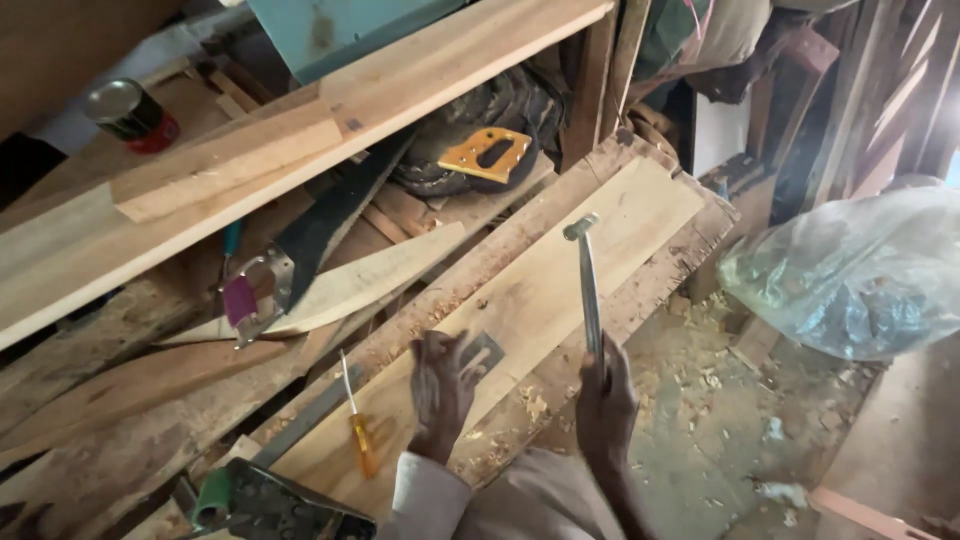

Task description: The person uses a hammer to tap a metal square on a wooden plank, then removes the blade from a hand plane, cleans it, and reinserts it. They adjust the blade depth using a screwdriver and test the plane on the wood.

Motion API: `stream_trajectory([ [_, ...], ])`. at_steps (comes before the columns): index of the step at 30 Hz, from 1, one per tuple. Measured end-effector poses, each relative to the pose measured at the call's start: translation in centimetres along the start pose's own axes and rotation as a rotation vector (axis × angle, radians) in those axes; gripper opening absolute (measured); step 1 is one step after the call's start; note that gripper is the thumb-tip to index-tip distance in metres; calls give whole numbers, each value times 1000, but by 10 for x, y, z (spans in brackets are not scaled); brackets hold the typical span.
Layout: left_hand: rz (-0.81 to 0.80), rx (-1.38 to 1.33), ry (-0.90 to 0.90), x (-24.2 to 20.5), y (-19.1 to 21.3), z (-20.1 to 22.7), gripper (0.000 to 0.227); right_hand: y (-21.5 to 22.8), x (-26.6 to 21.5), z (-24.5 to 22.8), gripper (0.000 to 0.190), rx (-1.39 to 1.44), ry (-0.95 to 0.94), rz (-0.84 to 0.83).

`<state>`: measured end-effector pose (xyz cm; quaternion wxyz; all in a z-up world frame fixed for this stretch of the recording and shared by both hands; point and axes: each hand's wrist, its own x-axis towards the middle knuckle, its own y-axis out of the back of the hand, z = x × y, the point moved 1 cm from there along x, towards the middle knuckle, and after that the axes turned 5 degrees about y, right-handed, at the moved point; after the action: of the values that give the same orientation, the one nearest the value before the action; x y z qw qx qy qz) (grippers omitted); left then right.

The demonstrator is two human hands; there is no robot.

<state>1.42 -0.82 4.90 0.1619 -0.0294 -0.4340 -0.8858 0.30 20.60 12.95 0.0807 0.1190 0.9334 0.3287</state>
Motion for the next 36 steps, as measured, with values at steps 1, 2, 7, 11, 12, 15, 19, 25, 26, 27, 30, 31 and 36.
stream_trajectory([
  [1, 61, 55, 28, -2, 3, 1, 71, -4, -8, 14, 51, 49, 30, -18],
  [2, 122, 110, 57, -5, 6, 2, 80, -8, -17, 27, 51, 97, 60, -36],
  [7, 170, 34, 34, -41, 18, -6, 74, 9, -27, -9, 57, 156, 408, -93],
  [11, 206, -54, 60, -47, 18, -8, 46, 2, -42, -1, 48, -84, 579, -198],
  [12, 206, -58, 64, -48, 17, -7, 46, 3, -45, -2, 48, -89, 580, -200],
  [15, 180, -43, 98, -48, 18, -8, 49, 5, -50, -16, 53, 13, 685, -198],
  [19, 238, -64, 58, -50, 16, -8, 46, -9, -53, 15, 48, -124, 800, 8],
  [25, 227, -22, -55, -49, 25, -6, 44, -16, -44, 22, 70, -357, 538, -466],
  [26, 192, 25, -73, -48, 25, -10, 43, -14, -43, 15, 64, -281, 512, -452],
  [27, 182, 5, -65, -54, 18, -10, 43, -15, -48, 24, 64, -304, 501, -453],
  [30, 271, -27, -75, -45, 19, -15, 47, -29, -49, 29, 57, -282, 497, -448],
  [31, 291, -42, -71, -47, 24, -9, 47, -24, -49, 26, 66, -290, 498, -444],
  [36, 265, -40, -13, -48, 21, -6, 41, -6, -55, -3, 51, -203, 538, -292],
])
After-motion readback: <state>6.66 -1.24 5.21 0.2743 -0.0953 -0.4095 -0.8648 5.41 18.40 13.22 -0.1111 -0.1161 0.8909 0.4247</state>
